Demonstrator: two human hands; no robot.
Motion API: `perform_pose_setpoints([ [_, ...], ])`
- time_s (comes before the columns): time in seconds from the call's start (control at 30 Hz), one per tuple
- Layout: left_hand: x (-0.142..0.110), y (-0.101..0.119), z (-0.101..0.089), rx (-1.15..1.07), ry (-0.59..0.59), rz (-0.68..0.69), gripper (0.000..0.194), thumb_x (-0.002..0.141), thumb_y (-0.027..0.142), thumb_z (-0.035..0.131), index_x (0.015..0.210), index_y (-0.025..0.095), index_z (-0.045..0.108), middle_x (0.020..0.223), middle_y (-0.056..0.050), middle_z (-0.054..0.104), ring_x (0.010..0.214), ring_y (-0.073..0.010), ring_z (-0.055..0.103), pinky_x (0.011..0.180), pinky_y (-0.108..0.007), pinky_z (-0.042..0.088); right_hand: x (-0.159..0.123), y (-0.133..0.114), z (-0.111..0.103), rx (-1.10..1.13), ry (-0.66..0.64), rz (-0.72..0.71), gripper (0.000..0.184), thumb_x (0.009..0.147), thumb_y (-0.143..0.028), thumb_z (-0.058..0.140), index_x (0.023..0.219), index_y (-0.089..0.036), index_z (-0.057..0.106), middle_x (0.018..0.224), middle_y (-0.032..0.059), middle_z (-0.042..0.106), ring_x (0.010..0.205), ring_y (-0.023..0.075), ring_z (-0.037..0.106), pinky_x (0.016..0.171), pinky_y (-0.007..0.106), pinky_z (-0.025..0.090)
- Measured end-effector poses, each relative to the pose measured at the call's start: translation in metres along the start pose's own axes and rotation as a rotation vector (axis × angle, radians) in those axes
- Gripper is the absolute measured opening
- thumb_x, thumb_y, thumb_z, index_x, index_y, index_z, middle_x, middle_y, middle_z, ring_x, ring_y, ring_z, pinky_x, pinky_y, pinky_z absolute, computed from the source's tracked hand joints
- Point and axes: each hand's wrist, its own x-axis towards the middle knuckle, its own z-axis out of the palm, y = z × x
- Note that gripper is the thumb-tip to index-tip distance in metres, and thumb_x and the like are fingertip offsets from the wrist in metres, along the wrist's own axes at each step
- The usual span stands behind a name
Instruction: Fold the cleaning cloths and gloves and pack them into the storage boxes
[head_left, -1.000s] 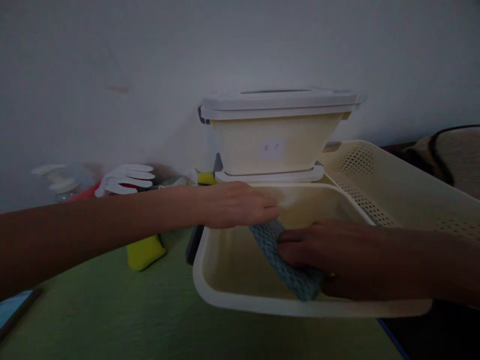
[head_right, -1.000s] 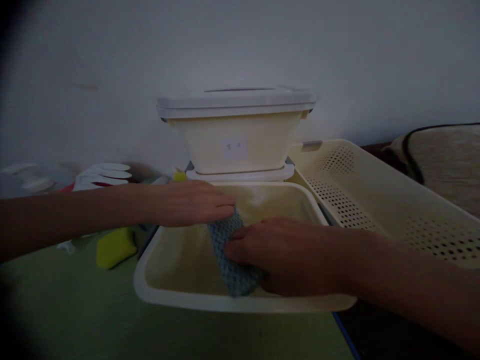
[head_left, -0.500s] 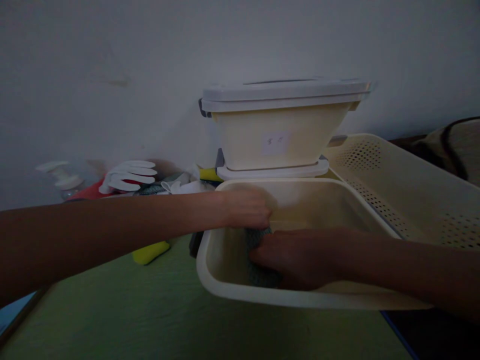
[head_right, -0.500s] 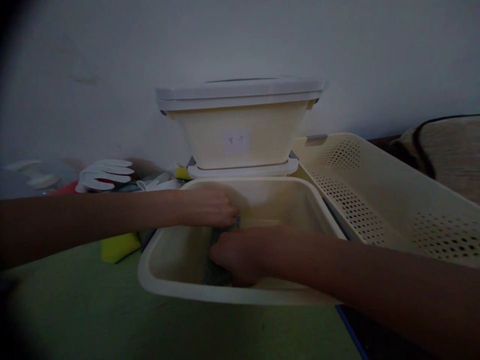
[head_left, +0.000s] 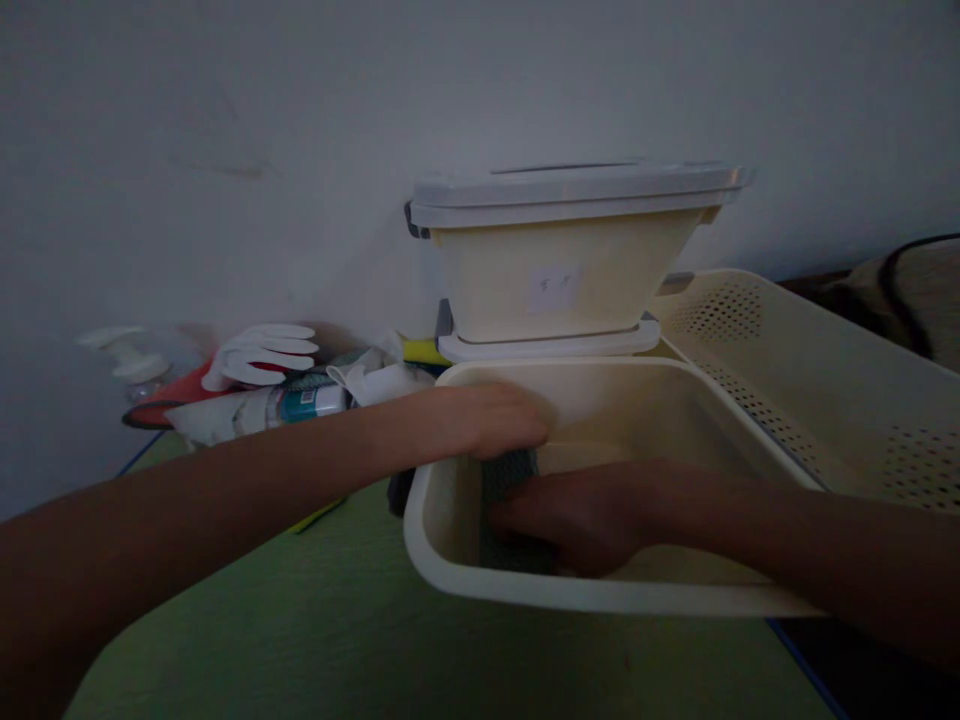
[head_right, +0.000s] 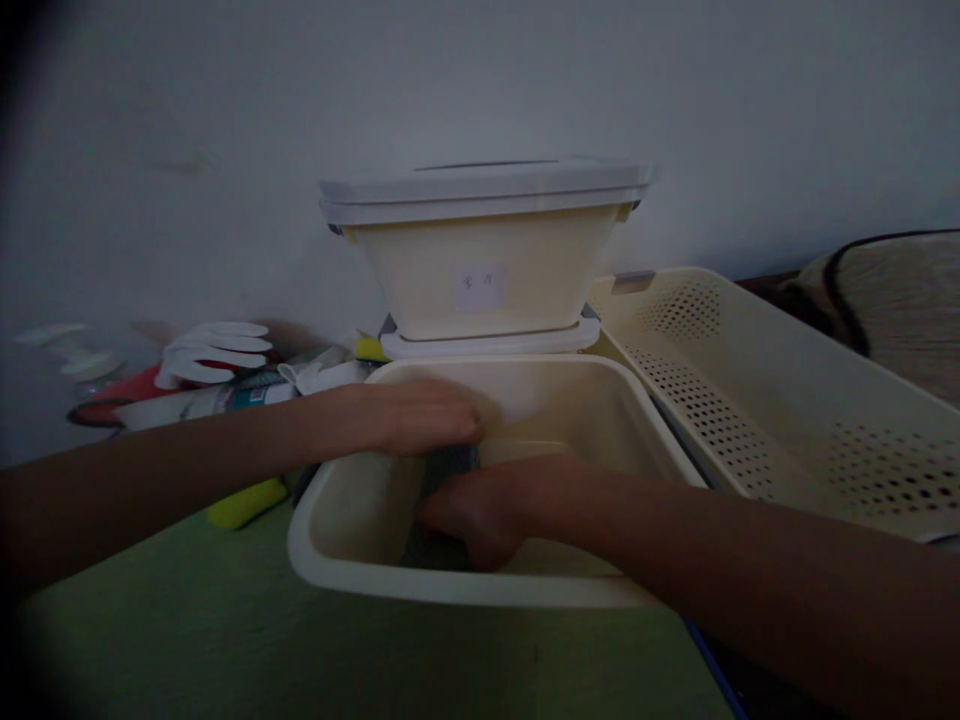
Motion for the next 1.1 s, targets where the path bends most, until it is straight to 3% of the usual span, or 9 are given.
perform_pose_setpoints([
  [0.13, 0.001, 0.008, -0.008, 0.067, -0.058, -0.002, 0.016, 0.071, 0.002, 0.056, 0.070, 0.016, 0.065, 0.078, -0.005, 0.066, 0.073, -0.0182, 0.058, 0.066, -0.027, 0.039, 0.000, -0.003, -0.004, -0.002, 0.022, -0.025, 0.028, 0.064, 0.006, 0.060, 0.085, -0.012, 0.061, 0.087, 0.0049, 0.064, 0.071, 0.0136, 0.055, 0.057, 0.020, 0.040],
  [0.3, 0.001, 0.012, -0.010, 0.103, -0.068, -0.015, 0.020, 0.069, -0.003, 0.056, 0.070, 0.014, 0.067, 0.077, -0.005, 0.067, 0.068, -0.0179, 0.057, 0.061, -0.027, 0.038, 0.003, -0.001, -0.007, 0.011, 0.015, -0.041, 0.027, 0.064, 0.005, 0.053, 0.079, -0.015, 0.061, 0.085, 0.0037, 0.065, 0.070, 0.0148, 0.056, 0.056, 0.022, 0.040],
  [0.6, 0.005, 0.017, -0.013, 0.078, -0.224, -0.063, 0.022, 0.065, -0.002, 0.061, 0.071, 0.017, 0.070, 0.065, -0.002, 0.066, 0.056, -0.0145, 0.051, 0.055, -0.026, 0.036, 0.004, 0.001, -0.007, 0.046, 0.014, 0.011, 0.035, 0.061, 0.009, 0.049, 0.079, -0.017, 0.064, 0.075, -0.0007, 0.063, 0.066, 0.0134, 0.056, 0.054, 0.021, 0.038],
  [0.83, 0.011, 0.009, -0.015, 0.037, -0.377, 0.046, 0.030, 0.071, 0.001, 0.056, 0.093, 0.016, 0.069, 0.085, -0.005, 0.071, 0.070, -0.0157, 0.059, 0.061, -0.024, 0.042, 0.009, 0.001, -0.013, 0.038, -0.215, 0.039, 0.031, 0.070, 0.004, 0.049, 0.095, -0.010, 0.062, 0.084, 0.0034, 0.062, 0.073, 0.0136, 0.053, 0.060, 0.022, 0.040],
  [1.0, 0.016, 0.001, -0.010, -0.063, -0.417, 0.094, 0.034, 0.066, -0.003, 0.054, 0.087, 0.017, 0.071, 0.085, -0.002, 0.072, 0.075, -0.0149, 0.061, 0.067, -0.022, 0.043, 0.015, 0.007, -0.008, 0.113, -0.225, 0.060, 0.034, 0.068, 0.004, 0.054, 0.099, -0.009, 0.060, 0.086, 0.0026, 0.061, 0.073, 0.0129, 0.053, 0.061, 0.021, 0.040],
  [1.1, 0.016, 0.002, -0.011, -0.169, -0.402, 0.024, 0.035, 0.061, -0.007, 0.054, 0.078, 0.017, 0.072, 0.078, 0.000, 0.072, 0.073, -0.0154, 0.061, 0.067, -0.022, 0.043, 0.013, 0.011, -0.008, 0.184, -0.208, 0.067, 0.038, 0.067, 0.008, 0.050, 0.098, -0.010, 0.061, 0.079, -0.0003, 0.062, 0.071, 0.0120, 0.055, 0.062, 0.021, 0.042],
])
